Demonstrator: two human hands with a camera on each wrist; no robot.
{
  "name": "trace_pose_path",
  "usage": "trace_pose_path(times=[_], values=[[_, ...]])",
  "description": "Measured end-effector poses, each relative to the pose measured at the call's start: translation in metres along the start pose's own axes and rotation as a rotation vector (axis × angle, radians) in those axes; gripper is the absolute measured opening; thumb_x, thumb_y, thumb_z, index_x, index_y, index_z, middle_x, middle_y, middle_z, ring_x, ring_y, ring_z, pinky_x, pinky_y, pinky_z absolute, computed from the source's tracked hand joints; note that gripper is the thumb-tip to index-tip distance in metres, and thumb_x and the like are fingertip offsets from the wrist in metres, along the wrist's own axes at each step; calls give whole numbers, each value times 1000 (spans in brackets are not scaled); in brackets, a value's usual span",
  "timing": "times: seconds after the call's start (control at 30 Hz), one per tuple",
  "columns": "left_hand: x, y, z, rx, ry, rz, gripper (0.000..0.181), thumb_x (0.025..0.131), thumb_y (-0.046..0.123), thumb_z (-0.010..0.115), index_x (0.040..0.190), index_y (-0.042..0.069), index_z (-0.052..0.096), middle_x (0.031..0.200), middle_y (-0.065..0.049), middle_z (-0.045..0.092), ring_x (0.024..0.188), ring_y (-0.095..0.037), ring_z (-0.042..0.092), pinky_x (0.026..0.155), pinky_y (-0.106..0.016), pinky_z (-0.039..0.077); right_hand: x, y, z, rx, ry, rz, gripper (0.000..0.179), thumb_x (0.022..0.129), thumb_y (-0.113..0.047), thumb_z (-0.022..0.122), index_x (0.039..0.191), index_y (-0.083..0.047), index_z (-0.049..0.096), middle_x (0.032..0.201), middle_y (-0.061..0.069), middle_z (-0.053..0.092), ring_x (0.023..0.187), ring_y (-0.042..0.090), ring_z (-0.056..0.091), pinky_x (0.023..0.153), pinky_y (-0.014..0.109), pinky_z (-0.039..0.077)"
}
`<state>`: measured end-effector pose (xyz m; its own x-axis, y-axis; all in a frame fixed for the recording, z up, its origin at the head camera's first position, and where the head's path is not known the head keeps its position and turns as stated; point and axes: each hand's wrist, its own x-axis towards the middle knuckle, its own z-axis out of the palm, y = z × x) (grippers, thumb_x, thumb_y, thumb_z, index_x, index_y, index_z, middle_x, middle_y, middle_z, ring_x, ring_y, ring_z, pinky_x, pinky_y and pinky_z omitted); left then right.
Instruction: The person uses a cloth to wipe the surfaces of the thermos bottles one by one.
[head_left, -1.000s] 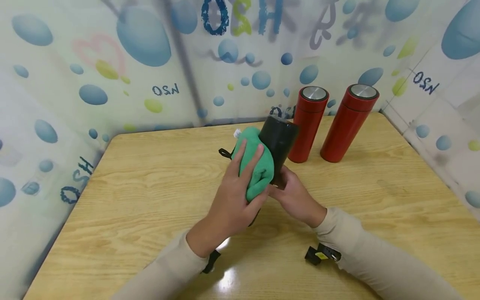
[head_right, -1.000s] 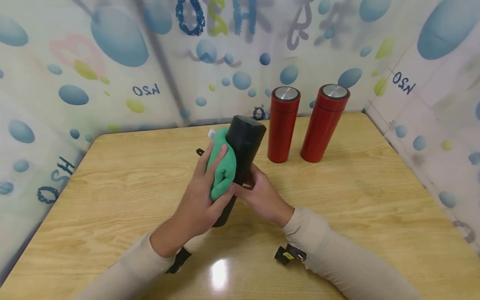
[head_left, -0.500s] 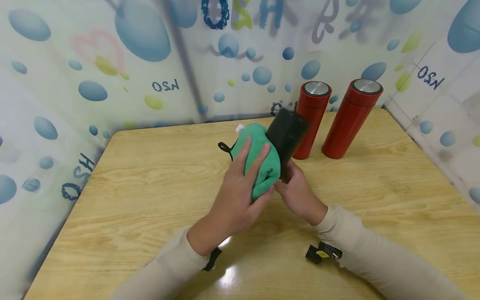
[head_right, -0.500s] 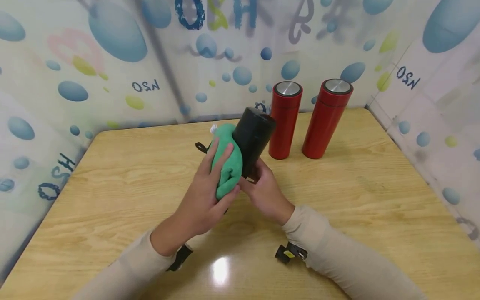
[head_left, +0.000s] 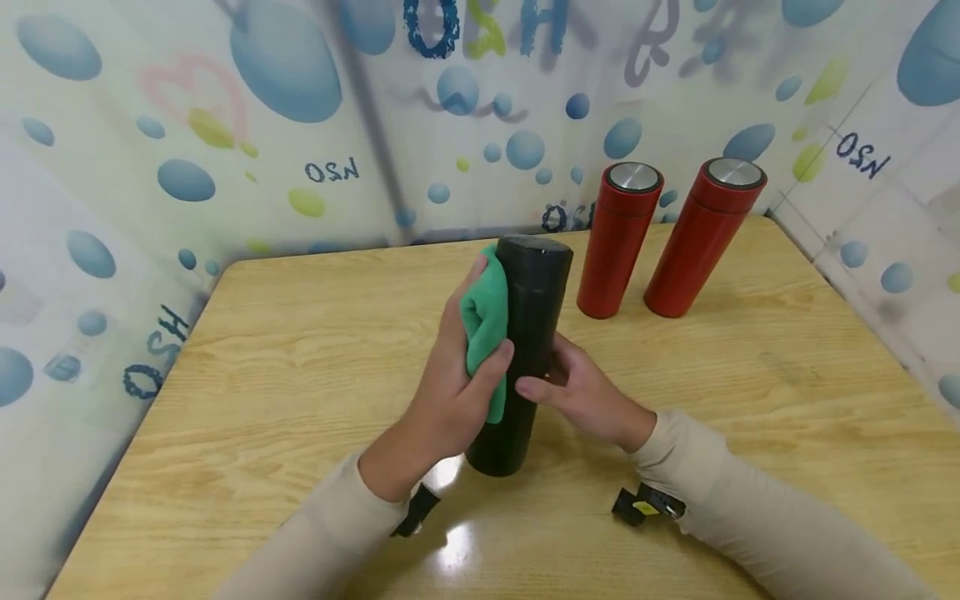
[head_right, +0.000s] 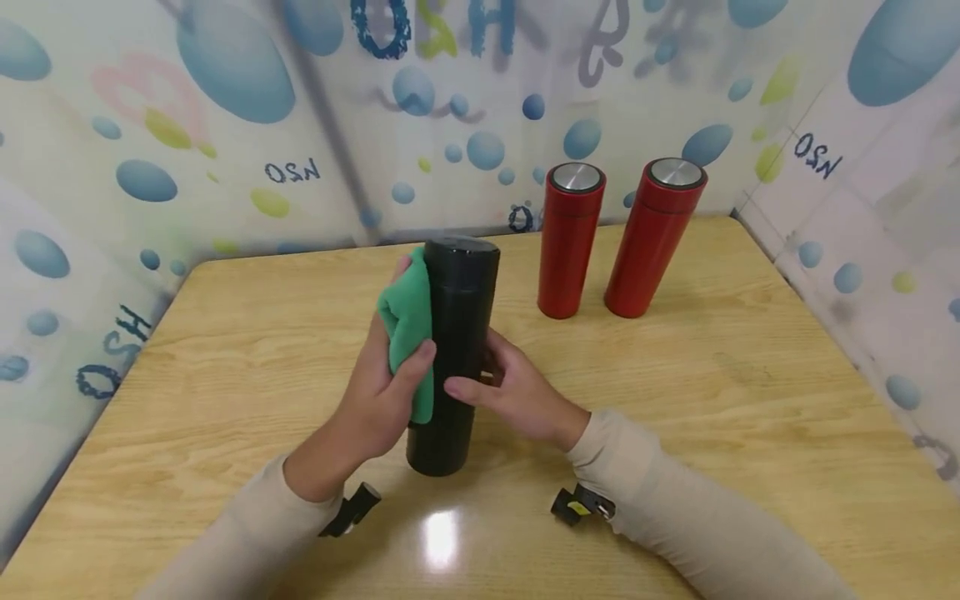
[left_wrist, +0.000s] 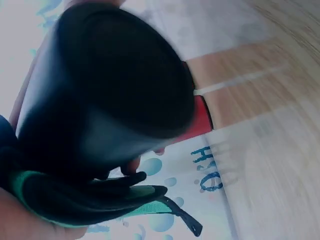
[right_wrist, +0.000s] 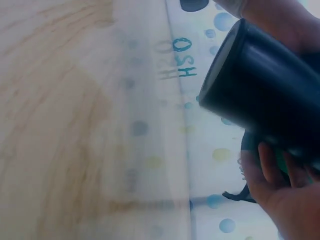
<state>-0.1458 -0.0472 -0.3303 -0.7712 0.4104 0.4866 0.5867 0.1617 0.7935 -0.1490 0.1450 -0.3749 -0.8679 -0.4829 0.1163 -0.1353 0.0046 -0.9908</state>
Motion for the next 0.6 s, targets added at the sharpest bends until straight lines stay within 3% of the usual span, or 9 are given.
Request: trace_pose_path(times=[0.07,0.17,0.23,0.37,0.47,0.6], values=[[1,1,-2,-104,-6,-23,74,102,15,44,162,24,1,167,6,14,153,-16,21,123,-51,24,-1,-1,0,-10,6,-11,72,96,-34,67,154,-12,29,150,13,45,132,32,52,108,48,47],[1,1,-2,-176,-19,-58,70,105,17,39,162,23,-2,167,5,13,153,-17,21,123,-51,23,-1,-2,-1,-45,58,-50,69,95,-32,69,151,-13,34,147,10,50,130,30,55,108,46,47],[2,0,-1,-206,-33,-93,66,107,20,38,162,24,0,164,3,21,148,-19,30,120,-51,29,-1,-3,-2,-77,118,-86,66,94,-32,70,149,-13,38,145,9,52,129,28,56,109,43,47],[1,-6,3,-282,-65,-180,51,108,26,35,157,19,20,146,-5,44,127,-22,52,106,-48,46,-3,-6,-3,-107,238,-152,62,91,-25,73,144,-10,44,140,8,56,125,24,58,107,31,47],[1,-10,5,-298,-83,-269,43,109,31,33,149,15,31,133,-10,52,112,-25,59,94,-44,53,-4,-10,-3,-117,304,-209,59,90,-17,74,142,-8,47,137,8,58,122,21,60,105,24,48],[2,-15,4,-281,-97,-426,44,108,37,31,145,14,38,127,-12,57,108,-25,61,90,-40,54,-5,-17,-5,-105,347,-257,56,92,-17,72,141,-6,46,135,8,59,119,19,62,102,26,50]])
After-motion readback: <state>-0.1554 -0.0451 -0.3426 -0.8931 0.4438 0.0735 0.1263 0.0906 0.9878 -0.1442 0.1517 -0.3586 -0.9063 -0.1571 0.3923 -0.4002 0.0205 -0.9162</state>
